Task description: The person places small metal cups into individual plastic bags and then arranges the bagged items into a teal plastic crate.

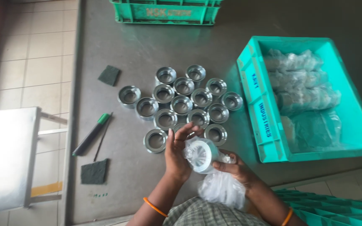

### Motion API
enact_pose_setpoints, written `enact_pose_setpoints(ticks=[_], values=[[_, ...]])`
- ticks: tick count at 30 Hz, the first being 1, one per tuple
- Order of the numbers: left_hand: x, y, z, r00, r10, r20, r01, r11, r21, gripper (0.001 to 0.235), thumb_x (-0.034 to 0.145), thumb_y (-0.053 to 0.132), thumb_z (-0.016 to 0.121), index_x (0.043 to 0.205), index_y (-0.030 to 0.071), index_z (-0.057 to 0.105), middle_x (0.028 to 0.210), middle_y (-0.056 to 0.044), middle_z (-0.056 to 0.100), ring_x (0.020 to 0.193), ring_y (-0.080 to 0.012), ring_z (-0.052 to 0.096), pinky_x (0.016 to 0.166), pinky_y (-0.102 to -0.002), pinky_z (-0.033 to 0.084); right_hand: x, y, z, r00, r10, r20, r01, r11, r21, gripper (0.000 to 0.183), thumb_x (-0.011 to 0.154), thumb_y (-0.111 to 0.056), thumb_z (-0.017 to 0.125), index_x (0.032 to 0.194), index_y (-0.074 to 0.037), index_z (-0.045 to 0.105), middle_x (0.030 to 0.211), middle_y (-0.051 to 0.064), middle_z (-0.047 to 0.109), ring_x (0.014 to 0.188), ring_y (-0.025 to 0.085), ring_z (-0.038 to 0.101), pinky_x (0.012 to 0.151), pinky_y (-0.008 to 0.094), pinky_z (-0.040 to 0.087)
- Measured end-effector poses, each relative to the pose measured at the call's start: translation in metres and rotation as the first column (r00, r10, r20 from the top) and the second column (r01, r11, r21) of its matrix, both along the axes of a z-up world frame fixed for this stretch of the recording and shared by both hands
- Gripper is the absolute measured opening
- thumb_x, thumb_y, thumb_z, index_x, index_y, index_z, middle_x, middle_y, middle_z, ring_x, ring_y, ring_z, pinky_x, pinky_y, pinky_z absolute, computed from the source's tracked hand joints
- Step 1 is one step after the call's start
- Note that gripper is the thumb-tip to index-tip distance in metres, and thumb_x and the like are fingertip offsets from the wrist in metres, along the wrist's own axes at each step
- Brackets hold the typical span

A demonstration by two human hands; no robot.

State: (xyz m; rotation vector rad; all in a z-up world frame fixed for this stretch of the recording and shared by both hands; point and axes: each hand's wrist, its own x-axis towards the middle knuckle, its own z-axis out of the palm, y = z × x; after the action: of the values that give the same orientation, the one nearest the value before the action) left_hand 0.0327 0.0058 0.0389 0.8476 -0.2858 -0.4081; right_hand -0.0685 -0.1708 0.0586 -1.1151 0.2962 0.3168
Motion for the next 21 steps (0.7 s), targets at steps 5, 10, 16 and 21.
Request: enact_pose_setpoints(ticks=[5,10,16,21], values=[[-0.002,-0.001,-0.001,0.737,-0.302,-0.605,0.13,0.941,-0.312,0.072,0.095,0.063,0.043,0.132,0.004,0.062,0.124,-0.012,0.069,0.119,-0.0294,0.065,0.107,-0.048,0.049,0.0,0.002,-0.001,0.984,-0.042,0.175,0.055,0.996,-0.069,0.056,0.084,-0.017,0.076,0.135,-0.002,0.061,0.12,0.01,0.074,0.112,0.017,0.069,0.099,0.035,0.053],[-0.021,-0.003,-0.024,0.612,-0.426,-0.667,0.221,0.901,-0.373,0.075,0.093,0.066,0.043,0.131,0.004,0.063,0.123,-0.015,0.07,0.114,-0.0308,0.066,0.104,-0.048,0.049,-0.001,0.012,-0.01,0.979,-0.155,0.129,0.187,0.938,-0.291,0.035,0.079,-0.011,0.084,0.109,-0.004,0.067,0.1,0.005,0.072,0.093,0.013,0.066,0.083,0.031,0.053],[-0.023,-0.016,-0.02,0.533,-0.529,-0.66,0.276,0.846,-0.456,0.075,0.092,0.066,0.042,0.133,0.005,0.061,0.126,-0.013,0.069,0.117,-0.0302,0.065,0.104,-0.047,0.049,-0.003,0.021,0.035,0.957,0.022,0.291,0.235,0.532,-0.814,0.026,0.078,-0.006,0.085,0.081,-0.003,0.06,0.074,0.008,0.065,0.072,0.014,0.062,0.067,0.03,0.05],[-0.025,-0.022,-0.031,0.52,-0.488,-0.701,0.256,0.872,-0.418,0.071,0.09,0.062,0.043,0.136,0.01,0.06,0.13,-0.011,0.068,0.119,-0.029,0.065,0.103,-0.048,0.05,-0.002,0.012,0.077,0.738,0.329,0.589,0.481,0.356,-0.801,0.029,0.063,0.005,0.072,0.086,-0.007,0.06,0.097,0.011,0.062,0.108,0.023,0.059,0.087,0.035,0.042]])
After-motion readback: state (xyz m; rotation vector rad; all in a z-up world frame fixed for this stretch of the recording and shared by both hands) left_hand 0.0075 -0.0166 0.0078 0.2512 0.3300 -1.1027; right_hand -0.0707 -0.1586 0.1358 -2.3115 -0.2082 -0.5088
